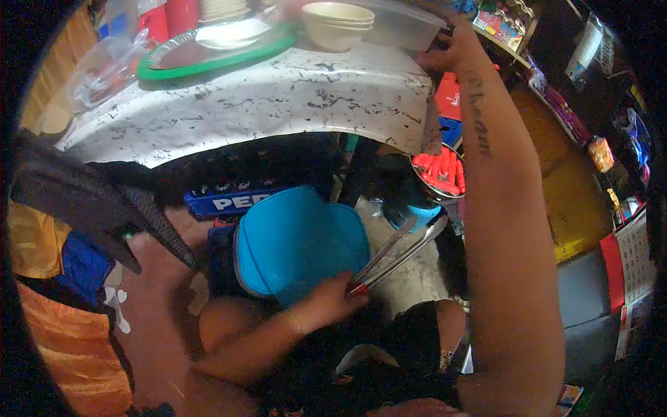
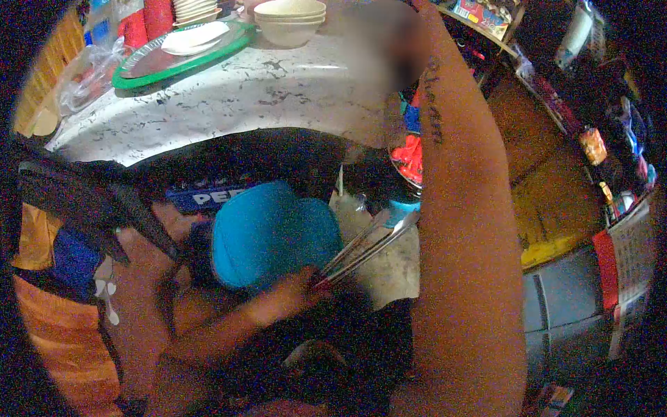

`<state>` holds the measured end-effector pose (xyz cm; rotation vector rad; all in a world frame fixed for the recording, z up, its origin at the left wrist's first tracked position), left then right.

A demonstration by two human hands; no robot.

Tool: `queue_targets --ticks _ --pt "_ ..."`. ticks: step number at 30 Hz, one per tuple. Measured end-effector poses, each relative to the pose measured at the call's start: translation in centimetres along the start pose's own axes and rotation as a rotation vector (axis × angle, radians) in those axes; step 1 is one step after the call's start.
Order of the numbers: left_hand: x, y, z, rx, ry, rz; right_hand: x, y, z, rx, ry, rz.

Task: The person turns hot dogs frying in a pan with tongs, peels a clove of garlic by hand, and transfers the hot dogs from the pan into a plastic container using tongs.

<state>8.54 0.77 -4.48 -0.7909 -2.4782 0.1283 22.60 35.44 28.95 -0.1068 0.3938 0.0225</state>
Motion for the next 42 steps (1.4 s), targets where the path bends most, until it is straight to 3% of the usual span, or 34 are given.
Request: queue_targets --ticks 3,5,8,12,14,22,25,31,34,37,39,42 --pt "-0.2 0.2 0.3 0.013 0.020 -0.003 -1.3 -0.3 -0.6 0.163 0.024 0.273" --pt "-0.2 0.2 0.7 0.013 0.022 0.009 -2.0 0.0 -1.0 0.039 0.037 0.383" --pt "0.0 -0.2 0.1 -0.008 -0.015 0.009 -3.0 0.0 -0.9 0.073 -0.078 0.469" --pt "-0.2 -0.6 -0.5 0.012 0.011 0.002 -2.1 2.5 2.4 0.325 -0.381 1.039" --pt "-0.3 -0.7 -0.6 0.015 0.028 0.004 -1.3 1.4 2.7 0.381 -0.257 1.133" --pt "-0.9 -0.5 -0.4 0.009 -0.018 0.006 3.2 -6.1 8.8 0.633 -0.127 0.591" --pt "-1.1 0.5 1.7 0.011 -0.022 0.042 8.5 -8.9 11.1 0.713 -0.167 0.422" --pt "-0.3 0.5 1.1 -0.041 -0.054 -0.119 22.2 -15.8 13.0 0.815 -0.242 0.086" --pt "0.0 0.7 0.1 0.216 -0.149 -0.047 29.6 -19.5 10.7 0.823 -0.236 -0.073" --pt "0.0 1.8 0.6 0.161 -0.210 -0.140 34.7 -25.5 4.3 0.764 -0.129 -0.295" --pt "0.5 3.0 -0.1 0.056 -0.026 -0.217 37.0 -27.9 -0.1 0.728 0.157 -0.399" --pt "1.1 5.3 -2.4 -0.002 0.197 -0.279 41.2 -30.5 -5.0 0.847 0.211 -0.548"
Point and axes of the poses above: each hand's wrist, its own y-axis towards the middle knuckle, its own x-axis out of the back of the hand, z = x × y, the point moved 6 cm from there along y, towards the middle knuckle, and after that the axes turned 11 degrees about z, right-handed, at the moved point
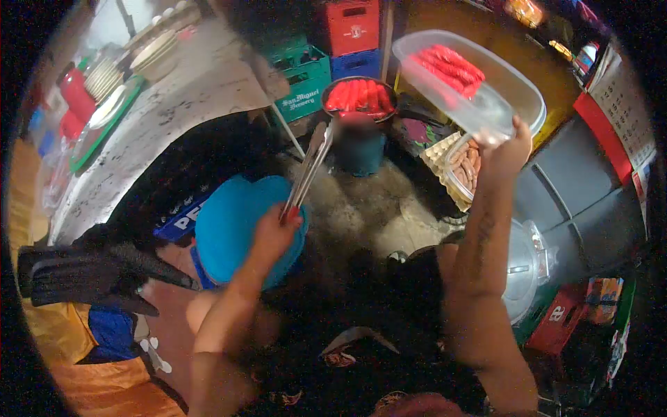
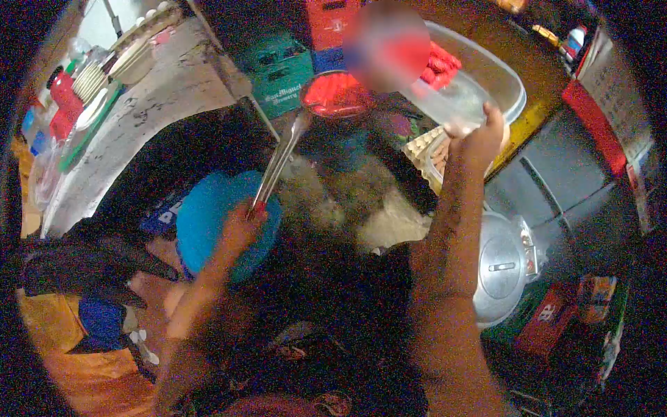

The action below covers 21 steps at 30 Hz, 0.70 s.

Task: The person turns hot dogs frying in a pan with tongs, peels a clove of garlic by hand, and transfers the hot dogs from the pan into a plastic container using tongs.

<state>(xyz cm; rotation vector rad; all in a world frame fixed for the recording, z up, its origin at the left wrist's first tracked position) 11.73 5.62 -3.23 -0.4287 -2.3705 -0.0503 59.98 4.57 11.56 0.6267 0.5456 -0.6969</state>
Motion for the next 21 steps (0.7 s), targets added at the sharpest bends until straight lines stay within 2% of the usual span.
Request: queue_targets --ticks 4,7,9,12,15,17,19,20,21 --pt "-0.9 6.6 -2.4 -0.020 0.017 0.028 4.5 -3.0 0.2 0.183 -0.177 -0.194" --pt "-2.3 12.7 -5.7 0.116 0.046 0.086 8.6 -3.3 -1.2 0.192 -0.174 -0.330" --pt "-3.6 17.0 -8.5 0.075 0.101 0.169 9.6 -3.7 -1.4 0.188 -0.130 -0.372" --pt "-5.5 22.1 -12.6 0.083 0.339 0.186 12.4 -3.3 -2.0 0.257 -0.283 -0.438" --pt "-7.2 26.0 -16.4 0.067 0.568 0.260 13.6 -2.8 -2.4 0.296 -0.386 -0.390" --pt "-9.5 30.6 -16.0 -0.001 0.809 0.317 13.1 -2.8 -2.2 0.280 -0.295 -0.370" --pt "-9.9 31.5 -18.0 0.009 0.854 0.261 13.5 -2.8 -2.4 0.231 -0.277 -0.352" --pt "-10.2 31.9 -18.8 0.027 0.896 0.380 14.0 -2.5 -2.7 0.248 -0.288 -0.333" --pt "-9.8 30.7 -20.7 0.032 0.829 0.361 14.1 -2.5 -2.8 0.227 -0.259 -0.336"
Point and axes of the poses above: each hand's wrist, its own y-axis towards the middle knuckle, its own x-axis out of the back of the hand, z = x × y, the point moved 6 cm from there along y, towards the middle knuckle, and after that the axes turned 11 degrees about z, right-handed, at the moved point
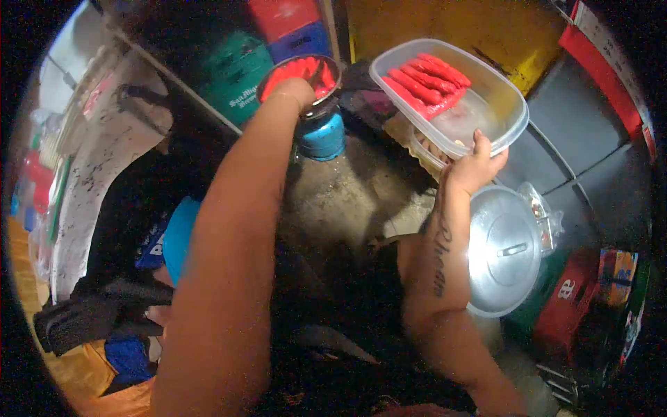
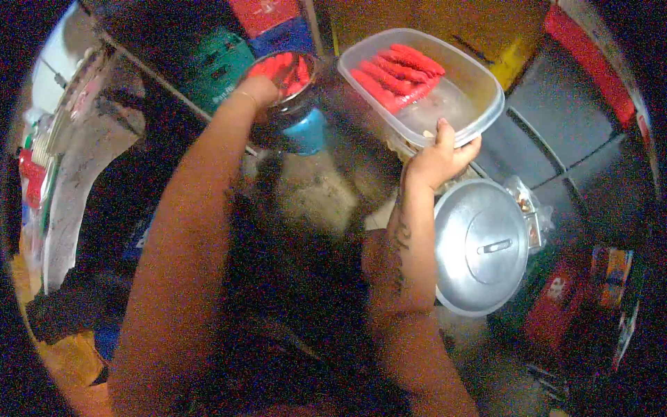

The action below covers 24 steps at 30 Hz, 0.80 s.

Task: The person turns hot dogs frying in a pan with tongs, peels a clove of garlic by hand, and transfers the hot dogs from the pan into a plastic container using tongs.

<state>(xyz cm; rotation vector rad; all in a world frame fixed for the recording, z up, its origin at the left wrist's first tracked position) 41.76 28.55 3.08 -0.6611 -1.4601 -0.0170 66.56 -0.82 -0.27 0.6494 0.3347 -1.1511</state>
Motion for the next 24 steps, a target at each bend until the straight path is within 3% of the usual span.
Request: queue_targets --ticks 5,8,17,20,24 --pt "1.0 0.9 -2.4 0.028 0.026 -0.046 -0.5 0.0 -0.4 -0.036 0.029 0.013" --pt "0.6 0.2 -4.0 0.065 0.030 0.091 -0.4 0.2 -0.6 -0.044 -0.017 0.036" --pt "-0.1 2.0 -5.3 0.052 0.150 0.077 -0.4 0.1 -0.7 0.034 0.002 -0.009" --pt "-1.2 1.7 -3.9 0.126 -0.093 0.169 -0.8 0.0 -0.3 -0.018 0.032 0.042" --pt "-3.0 0.8 -1.1 0.155 -0.670 0.014 -0.8 0.0 -0.7 0.004 -0.035 0.024"
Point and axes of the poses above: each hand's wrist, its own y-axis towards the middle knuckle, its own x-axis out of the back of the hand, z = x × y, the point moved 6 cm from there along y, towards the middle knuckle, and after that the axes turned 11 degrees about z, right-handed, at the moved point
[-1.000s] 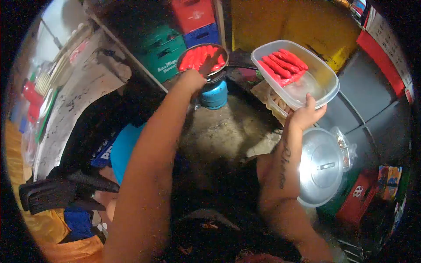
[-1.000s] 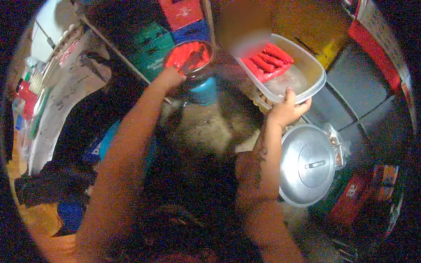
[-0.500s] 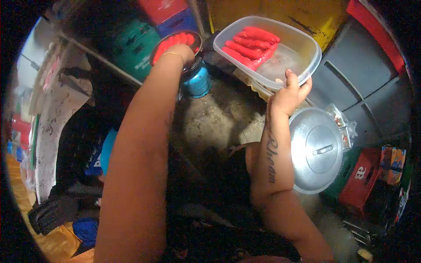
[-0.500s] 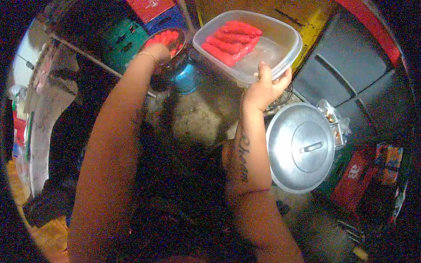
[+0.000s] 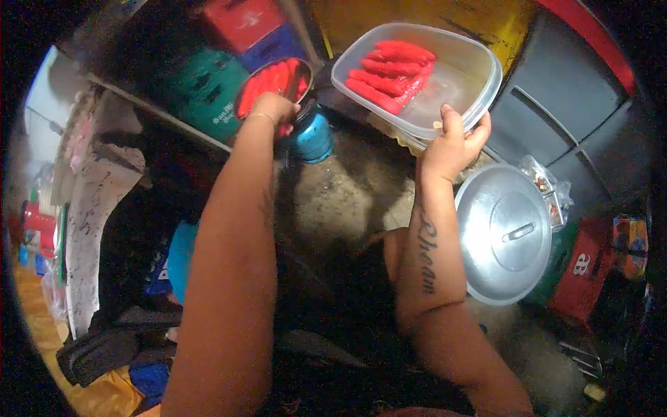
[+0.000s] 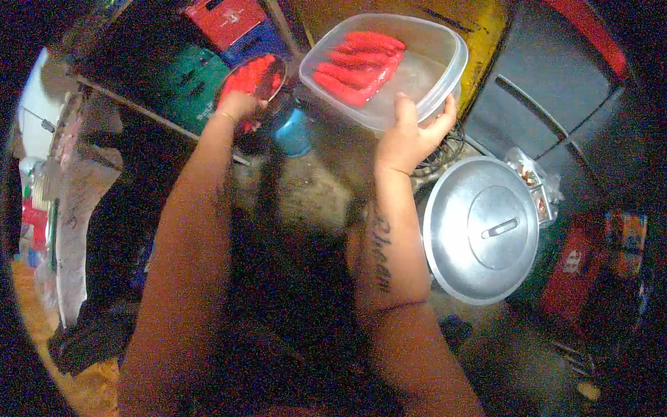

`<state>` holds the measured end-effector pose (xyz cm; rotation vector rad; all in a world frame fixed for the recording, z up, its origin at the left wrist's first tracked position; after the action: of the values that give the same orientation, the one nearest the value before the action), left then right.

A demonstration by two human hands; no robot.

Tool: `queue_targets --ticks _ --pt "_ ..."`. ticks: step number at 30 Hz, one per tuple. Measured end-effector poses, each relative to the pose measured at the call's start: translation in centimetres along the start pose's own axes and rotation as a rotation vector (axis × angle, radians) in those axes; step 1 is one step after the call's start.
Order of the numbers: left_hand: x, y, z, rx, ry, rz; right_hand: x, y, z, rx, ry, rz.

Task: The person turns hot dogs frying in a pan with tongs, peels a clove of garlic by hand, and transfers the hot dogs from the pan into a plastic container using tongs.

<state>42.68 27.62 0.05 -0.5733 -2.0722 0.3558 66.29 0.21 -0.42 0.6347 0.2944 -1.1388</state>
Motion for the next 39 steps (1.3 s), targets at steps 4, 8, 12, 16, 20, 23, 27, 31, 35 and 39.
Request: queue_targets --ticks 4,8,12,16,20,23,27,31,35,39 --pt "-0.9 0.3 3.1 -0.088 -0.385 -0.030 -0.2 -0.3 0.0 0.028 -0.020 0.009" --pt "-1.8 0.0 5.8 -0.172 -0.622 -0.064 -0.2 -0.3 0.1 0.021 0.000 0.033" --pt "-0.8 -0.6 7.9 -0.195 -0.741 -0.118 0.0 -0.4 0.5 -0.089 0.066 0.007" --pt "-0.1 0.0 10.9 -0.221 -0.849 -0.056 0.9 0.1 -0.7 -0.141 0.158 -0.083" --pt "1.1 -1.6 13.0 -0.174 -0.451 -0.235 1.4 0.3 -1.1 -0.247 0.218 -0.129" --pt "3.7 -1.9 14.2 -0.249 -0.012 -0.455 3.3 1.9 -4.5 -0.351 0.347 -0.051" --pt "5.9 -4.4 13.5 -0.285 0.121 -0.501 3.3 1.7 -4.1 -0.408 0.416 0.001" --pt "8.0 -5.8 12.8 -0.470 0.091 -0.518 1.9 0.9 0.3 -0.142 0.081 -0.001" --pt "8.3 -8.0 10.8 -0.691 0.092 -0.478 1.8 1.4 1.0 -0.101 0.026 0.107" --pt "7.8 -10.4 8.2 -0.728 0.265 -0.347 2.4 2.0 0.7 -0.132 0.001 0.155"
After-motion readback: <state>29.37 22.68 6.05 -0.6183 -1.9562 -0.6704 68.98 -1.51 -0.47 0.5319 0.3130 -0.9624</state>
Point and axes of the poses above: each hand's wrist, its own y-axis towards the middle knuckle, its own x-axis out of the back of the hand, z = x × y, the point moved 6 cm from there along y, towards the middle knuckle, and after that the axes turned 11 degrees about z, right-handed, at the moved point
